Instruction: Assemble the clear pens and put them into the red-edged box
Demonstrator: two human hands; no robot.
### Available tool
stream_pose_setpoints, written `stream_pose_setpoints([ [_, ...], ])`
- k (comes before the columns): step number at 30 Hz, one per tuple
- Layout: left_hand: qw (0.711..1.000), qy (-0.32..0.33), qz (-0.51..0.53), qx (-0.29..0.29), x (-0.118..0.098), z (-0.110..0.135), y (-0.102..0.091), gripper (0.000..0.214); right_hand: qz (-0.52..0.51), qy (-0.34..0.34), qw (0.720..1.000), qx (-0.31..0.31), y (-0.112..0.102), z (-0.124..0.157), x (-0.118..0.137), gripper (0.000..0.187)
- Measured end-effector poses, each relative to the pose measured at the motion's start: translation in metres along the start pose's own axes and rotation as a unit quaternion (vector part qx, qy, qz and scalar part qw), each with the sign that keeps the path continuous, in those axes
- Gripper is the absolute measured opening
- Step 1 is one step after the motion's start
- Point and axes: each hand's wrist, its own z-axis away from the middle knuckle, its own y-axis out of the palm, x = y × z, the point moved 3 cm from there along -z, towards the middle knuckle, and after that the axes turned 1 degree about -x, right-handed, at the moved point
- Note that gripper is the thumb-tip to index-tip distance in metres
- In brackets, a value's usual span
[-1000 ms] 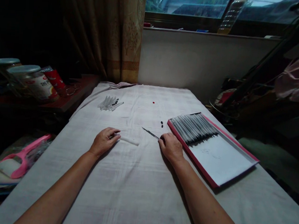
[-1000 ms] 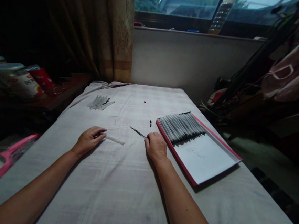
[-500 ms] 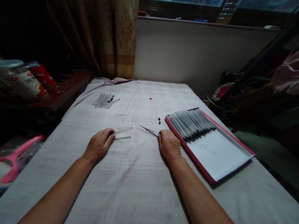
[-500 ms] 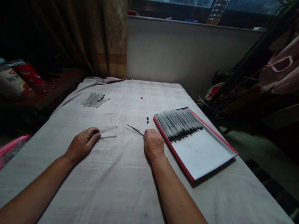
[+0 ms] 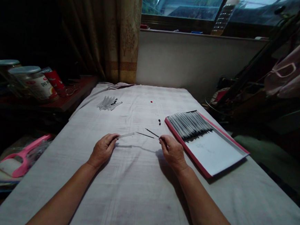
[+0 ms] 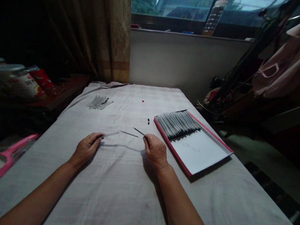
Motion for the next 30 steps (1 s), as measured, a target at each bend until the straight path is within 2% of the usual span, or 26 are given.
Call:
stream_pose_setpoints([
  [5, 1.0, -0.024, -0.005, 0.002, 0.002, 0.002, -0.001, 0.028, 0.003, -0.005, 1.0, 0.018, -0.001, 0.001, -0.001, 0.022],
  [12, 1.0, 0.003, -0.01, 0.009, 0.0, 0.002, 0.0, 0.027, 0.0, -0.016, 0.999, 0.041, 0.0, 0.0, -0.001, 0.024],
  [18, 0.994, 0.079, -0.049, 0.049, -0.013, 0.004, 0.001, 0.024, -0.082, -0.016, 0.995, 0.057, -0.002, -0.005, 0.005, 0.019],
  [22, 0.994, 0.063, -0.045, 0.072, -0.02, 0.01, 0.01, 0.025, -0.148, 0.009, 0.981, 0.123, 0.011, -0.015, 0.025, 0.016],
  [24, 0.996, 0.042, -0.033, 0.075, -0.022, 0.012, 0.013, 0.026, -0.168, 0.023, 0.975, 0.142, 0.017, -0.029, 0.028, 0.022],
  [26, 0.998, 0.007, -0.014, 0.068, -0.022, 0.012, 0.013, 0.027, -0.134, 0.057, 0.982, 0.124, 0.019, -0.05, 0.02, 0.031],
  [28, 0.997, -0.035, 0.009, 0.061, -0.02, 0.011, 0.012, 0.027, -0.01, 0.098, 0.99, 0.099, 0.019, -0.071, 0.003, 0.035],
  [30, 0.996, -0.063, 0.027, 0.058, -0.018, 0.01, 0.011, 0.026, 0.13, 0.106, 0.976, 0.137, 0.022, -0.085, -0.013, 0.039],
])
